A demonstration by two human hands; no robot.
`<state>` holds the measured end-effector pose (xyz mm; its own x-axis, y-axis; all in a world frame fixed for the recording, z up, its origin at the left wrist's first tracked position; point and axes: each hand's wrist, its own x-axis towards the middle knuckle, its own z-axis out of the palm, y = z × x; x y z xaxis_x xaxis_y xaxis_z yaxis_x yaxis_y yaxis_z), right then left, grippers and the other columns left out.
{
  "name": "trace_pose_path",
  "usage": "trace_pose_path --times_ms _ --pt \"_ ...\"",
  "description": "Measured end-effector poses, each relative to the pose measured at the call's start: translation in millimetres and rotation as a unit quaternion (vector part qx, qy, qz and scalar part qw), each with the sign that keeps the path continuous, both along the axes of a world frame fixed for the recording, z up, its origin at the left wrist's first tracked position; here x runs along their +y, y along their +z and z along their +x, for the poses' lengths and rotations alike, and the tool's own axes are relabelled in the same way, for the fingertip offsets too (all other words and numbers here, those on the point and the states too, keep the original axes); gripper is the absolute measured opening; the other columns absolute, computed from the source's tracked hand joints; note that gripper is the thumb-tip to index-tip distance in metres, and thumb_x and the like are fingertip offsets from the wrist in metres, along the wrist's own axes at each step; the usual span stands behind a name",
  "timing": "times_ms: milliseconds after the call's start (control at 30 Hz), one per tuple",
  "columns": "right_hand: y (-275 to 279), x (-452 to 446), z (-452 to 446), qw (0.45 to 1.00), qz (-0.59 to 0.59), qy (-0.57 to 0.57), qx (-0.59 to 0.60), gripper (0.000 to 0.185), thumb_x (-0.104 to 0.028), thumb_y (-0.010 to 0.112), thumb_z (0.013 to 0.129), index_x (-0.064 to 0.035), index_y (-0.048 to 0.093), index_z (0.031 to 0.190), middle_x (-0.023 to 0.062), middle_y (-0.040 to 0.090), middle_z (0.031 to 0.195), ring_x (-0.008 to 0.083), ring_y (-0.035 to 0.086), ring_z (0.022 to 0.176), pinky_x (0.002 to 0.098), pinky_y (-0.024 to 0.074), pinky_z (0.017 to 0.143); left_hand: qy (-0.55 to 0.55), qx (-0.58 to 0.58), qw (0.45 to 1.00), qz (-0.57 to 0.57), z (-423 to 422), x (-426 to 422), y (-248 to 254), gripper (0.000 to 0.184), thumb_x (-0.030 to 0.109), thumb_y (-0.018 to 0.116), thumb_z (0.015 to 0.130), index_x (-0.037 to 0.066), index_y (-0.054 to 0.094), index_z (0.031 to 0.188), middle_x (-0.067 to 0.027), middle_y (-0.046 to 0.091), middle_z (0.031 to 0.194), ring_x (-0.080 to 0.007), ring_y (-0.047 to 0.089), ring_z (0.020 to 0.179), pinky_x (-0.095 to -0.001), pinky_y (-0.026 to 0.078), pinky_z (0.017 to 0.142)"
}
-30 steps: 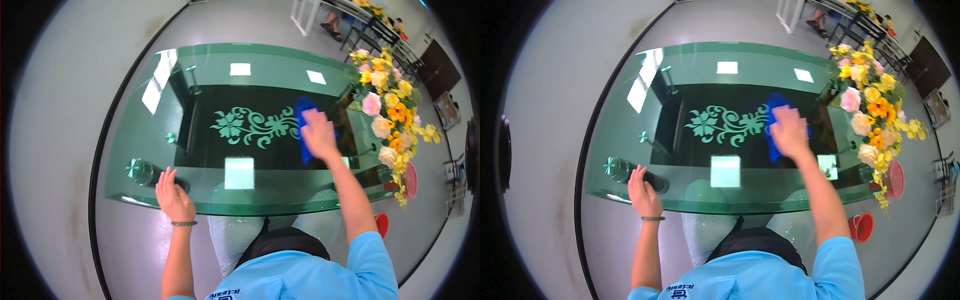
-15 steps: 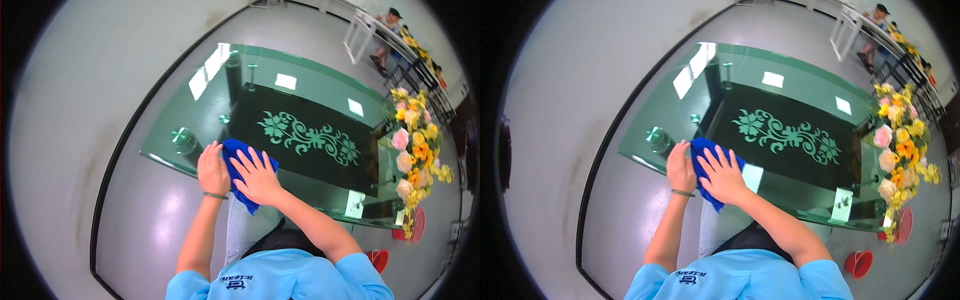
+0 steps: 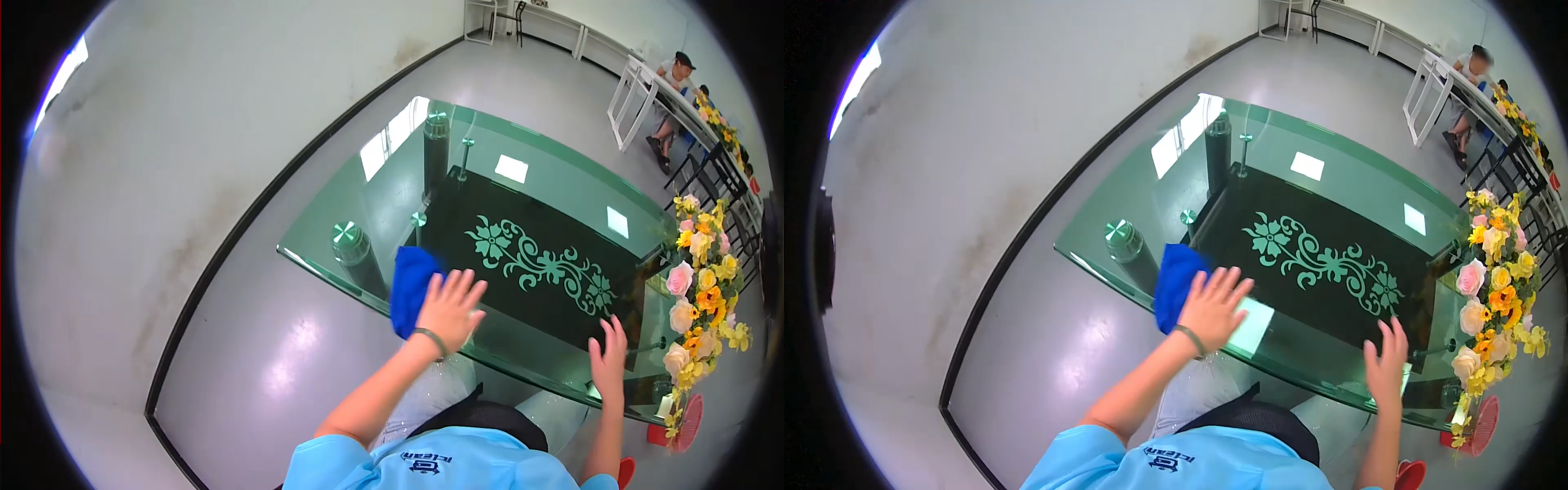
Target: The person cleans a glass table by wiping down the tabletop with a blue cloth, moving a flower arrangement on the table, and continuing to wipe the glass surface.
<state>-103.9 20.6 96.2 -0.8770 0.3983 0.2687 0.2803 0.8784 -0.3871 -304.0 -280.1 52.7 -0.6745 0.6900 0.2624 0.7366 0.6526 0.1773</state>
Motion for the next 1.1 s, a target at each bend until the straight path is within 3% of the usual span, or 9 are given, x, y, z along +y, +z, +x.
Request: trace_pose_path --times_ms 100,167,233,300,367,533,667,833,1100 --pt "-14 36 52 0.996 -0.015 -0.09 -0.007 0.043 -0.023 0.054 0.095 -0.0013 0.048 0.132 0.0201 0.039 0.144 0.0364 0.036 0.133 0.0439 0.0264 0.111 0.004 -0.028 1.0 -0.002 -56 -64 8 0.057 0.035 0.049 0.094 0.009 0.038 0.144 -0.018 0.034 0.15 -0.0338 0.03 0.14 -0.0528 0.019 0.114" --pt "-39 67 83 0.99 -0.02 -0.139 0.008 0.042 -0.024 0.051 0.097 0.0 0.048 0.132 0.0198 0.038 0.144 0.0355 0.036 0.133 0.0429 0.0266 0.111 0.023 -0.071 0.979 0.188 -96 -102 -4 0.055 0.029 0.049 0.094 0.005 0.039 0.142 -0.0195 0.034 0.149 -0.0353 0.031 0.139 -0.0514 0.019 0.115" --pt "-65 86 98 0.985 -0.01 -0.165 0.041 0.041 -0.023 0.049 0.099 0.0006 0.047 0.133 0.0187 0.044 0.14 0.0343 0.04 0.131 0.0424 0.0291 0.109 0.124 0.0 0.97 0.208 -104 -120 25 0.055 0.028 0.048 0.094 0.001 0.037 0.141 -0.0219 0.034 0.148 -0.0362 0.029 0.14 -0.0499 0.019 0.115" --pt "-65 78 93 0.984 0.036 -0.176 0.025 0.041 -0.023 0.047 0.099 0.0 0.047 0.133 0.0185 0.047 0.138 0.035 0.042 0.128 0.0429 0.0307 0.108 0.194 0.045 0.975 0.097 -122 -130 20 0.059 0.03 0.047 0.095 -0.001 0.033 0.143 -0.0234 0.031 0.15 -0.0368 0.026 0.141 -0.0494 0.018 0.116" --pt "-55 65 83 0.982 0.064 -0.174 0.018 0.041 -0.024 0.047 0.099 -0.0004 0.047 0.133 0.0186 0.047 0.137 0.0353 0.042 0.128 0.0433 0.0313 0.107 0.22 -0.077 0.972 -0.031 -128 -120 4 0.069 0.041 0.042 0.096 -0.002 0.025 0.147 -0.0221 0.022 0.155 -0.0356 0.019 0.145 -0.0485 0.015 0.117" --pt "-48 64 83 0.98 0.104 -0.167 -0.014 0.044 -0.024 0.049 0.096 -0.0019 0.047 0.133 0.0194 0.048 0.135 0.0372 0.043 0.125 0.045 0.0331 0.105 0.152 -0.051 0.987 -0.03 -139 -98 -1 0.072 0.045 0.043 0.095 0.002 0.023 0.149 -0.0248 0.019 0.155 -0.0379 0.017 0.145 -0.049 0.015 0.117" --pt "-44 57 80 0.976 0.105 -0.19 -0.008 0.043 -0.026 0.052 0.095 -0.0038 0.049 0.132 0.0187 0.048 0.134 0.0365 0.045 0.124 0.0455 0.0347 0.103 -0.009 -0.052 0.997 -0.064 -100 -57 25 0.069 0.045 0.05 0.092 0.016 0.028 0.15 -0.0311 0.019 0.152 -0.0445 0.019 0.142 -0.0514 0.016 0.115" --pt "-38 49 77 0.974 0.107 -0.199 0.005 0.045 -0.026 0.057 0.092 -0.0048 0.051 0.131 0.0169 0.05 0.133 0.0358 0.046 0.123 0.0451 0.0356 0.103 -0.104 -0.092 0.989 -0.047 -105 -41 40 0.083 0.046 0.062 0.083 0.002 0.029 0.147 -0.029 0.025 0.15 -0.0427 0.026 0.14 -0.049 0.02 0.115" --pt "-29 40 71 0.968 0.118 -0.221 0.004 0.046 -0.025 0.061 0.089 -0.0052 0.051 0.129 0.0148 0.051 0.132 0.033 0.047 0.122 0.0442 0.0359 0.102 0.239 -0.013 0.97 -0.043 -261 -34 -14 0.08 0.05 0.049 0.092 -0.003 0.025 0.147 -0.0245 0.029 0.151 -0.0361 0.026 0.142 -0.0448 0.021 0.115"
